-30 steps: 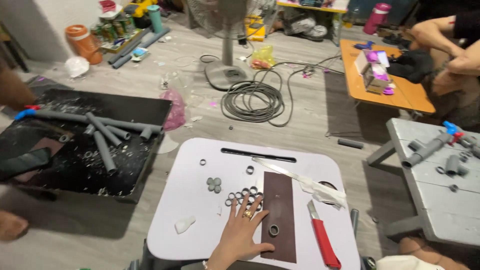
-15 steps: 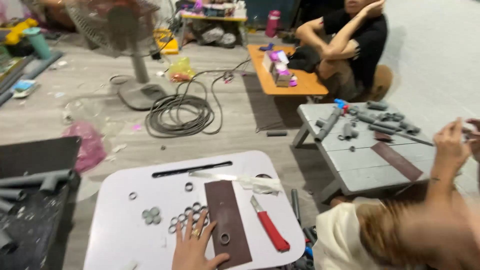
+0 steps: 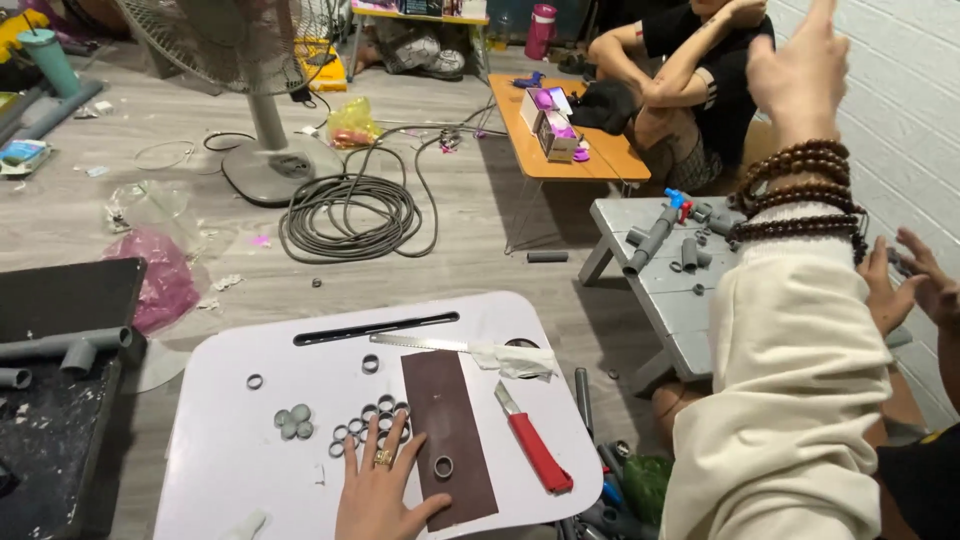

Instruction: Sanding the edges of small plastic rings using sandpaper and arranging them on a portable desk.

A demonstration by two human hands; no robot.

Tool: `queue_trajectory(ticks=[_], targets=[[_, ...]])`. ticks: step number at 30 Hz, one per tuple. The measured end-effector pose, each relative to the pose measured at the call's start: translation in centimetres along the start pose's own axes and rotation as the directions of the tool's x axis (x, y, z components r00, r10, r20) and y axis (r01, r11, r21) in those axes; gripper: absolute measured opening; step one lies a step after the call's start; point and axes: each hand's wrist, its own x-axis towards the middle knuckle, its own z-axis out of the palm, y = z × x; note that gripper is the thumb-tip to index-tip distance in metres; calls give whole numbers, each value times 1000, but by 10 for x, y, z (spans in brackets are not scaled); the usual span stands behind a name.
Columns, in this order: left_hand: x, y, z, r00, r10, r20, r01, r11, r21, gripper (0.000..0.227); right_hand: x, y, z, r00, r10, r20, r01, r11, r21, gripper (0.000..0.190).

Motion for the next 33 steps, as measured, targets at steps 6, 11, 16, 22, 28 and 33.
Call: queue_trajectory(ticks=[6,11,16,22,28,33], targets=[[-1,2,-5,999,-4,46,4,1000,2,96,30,34,19,948,-189,-257,158,978,-136,28],[0,-4,5,998,6,67,-8,1000,30,96,25,16,-1,993,-64,-96,55,994,-90,32],[-5,6,-10,1000,-19,-1,19,1000,-19,89,33,18,-4,997,59,38,-59,998,-13,23],[1,-7,17,993,35,-109,-37,999,-18,79,35,9,-10,993,89,74,-89,996,2,33],[-5,-2,9,981,75,-181,-89,994,-71,78,36,23,0,996,83,34,-83,996,-22,25],[-5,-5,14,973,84,-216,-103,992,-76,78,36,40,9,999,46,23,-44,996,-75,27]])
